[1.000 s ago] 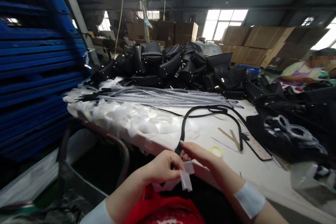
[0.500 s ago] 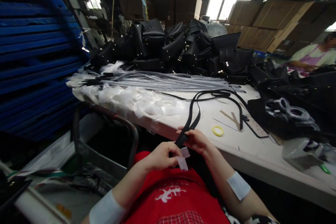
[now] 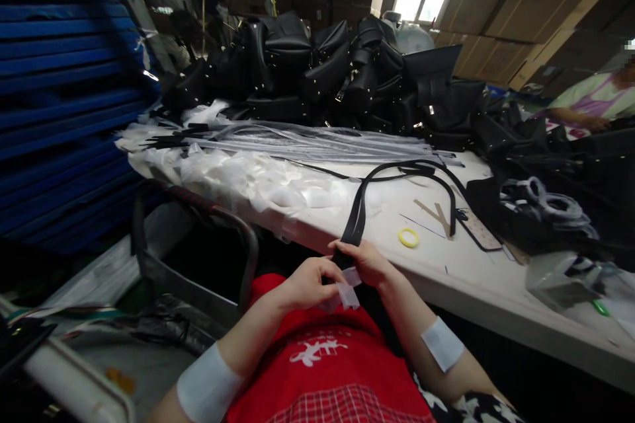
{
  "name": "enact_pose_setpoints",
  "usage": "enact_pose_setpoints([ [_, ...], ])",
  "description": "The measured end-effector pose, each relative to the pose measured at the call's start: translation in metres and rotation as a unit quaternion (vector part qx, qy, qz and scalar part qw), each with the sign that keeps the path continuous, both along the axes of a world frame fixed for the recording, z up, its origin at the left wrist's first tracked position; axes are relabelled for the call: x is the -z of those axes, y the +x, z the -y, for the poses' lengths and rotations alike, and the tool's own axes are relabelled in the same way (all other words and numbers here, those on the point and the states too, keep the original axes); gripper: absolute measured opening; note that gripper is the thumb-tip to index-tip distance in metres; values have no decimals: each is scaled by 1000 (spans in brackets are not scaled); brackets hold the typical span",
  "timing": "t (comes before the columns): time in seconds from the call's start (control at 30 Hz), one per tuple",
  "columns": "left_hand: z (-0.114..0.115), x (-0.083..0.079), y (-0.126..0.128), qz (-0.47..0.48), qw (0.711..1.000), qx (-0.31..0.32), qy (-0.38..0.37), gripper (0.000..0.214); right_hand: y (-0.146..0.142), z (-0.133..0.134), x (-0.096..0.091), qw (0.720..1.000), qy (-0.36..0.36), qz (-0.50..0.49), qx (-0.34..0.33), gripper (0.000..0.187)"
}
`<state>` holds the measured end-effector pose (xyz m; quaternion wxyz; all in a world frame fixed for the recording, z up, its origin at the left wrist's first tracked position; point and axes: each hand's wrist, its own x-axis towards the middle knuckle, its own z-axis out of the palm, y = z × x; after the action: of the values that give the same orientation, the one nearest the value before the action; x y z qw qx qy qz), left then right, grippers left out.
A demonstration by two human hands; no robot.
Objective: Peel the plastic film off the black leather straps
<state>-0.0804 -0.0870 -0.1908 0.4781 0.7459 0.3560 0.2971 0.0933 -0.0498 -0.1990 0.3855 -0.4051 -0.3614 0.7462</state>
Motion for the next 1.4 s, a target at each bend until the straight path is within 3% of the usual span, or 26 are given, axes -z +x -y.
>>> enact_pose_setpoints([
  [0.13,-3,-12,-10,-36,996,-60,53,13,11,-2,-10,992,68,88,65,42],
  [0.27,-12,-24,-35,22,989,-113,91,7,39,-11,-23,964,147,133,175,45],
  [0.4,-19,-24,-47,73,989,-106,73,9,50,-13,-31,938,214,87,260,40],
  [0.57,-17,-21,-45,100,989,-106,34,9,49,-10,-34,917,233,40,320,36],
  [1.0,-12,-24,-30,98,991,-88,-15,13,31,-1,-32,924,246,180,229,42],
  [1.13,-12,-20,-27,94,990,-95,-35,18,28,0,-30,913,252,206,247,42],
  [1.4,-15,-18,-27,107,983,-63,-137,29,41,-3,-30,904,281,233,223,42],
])
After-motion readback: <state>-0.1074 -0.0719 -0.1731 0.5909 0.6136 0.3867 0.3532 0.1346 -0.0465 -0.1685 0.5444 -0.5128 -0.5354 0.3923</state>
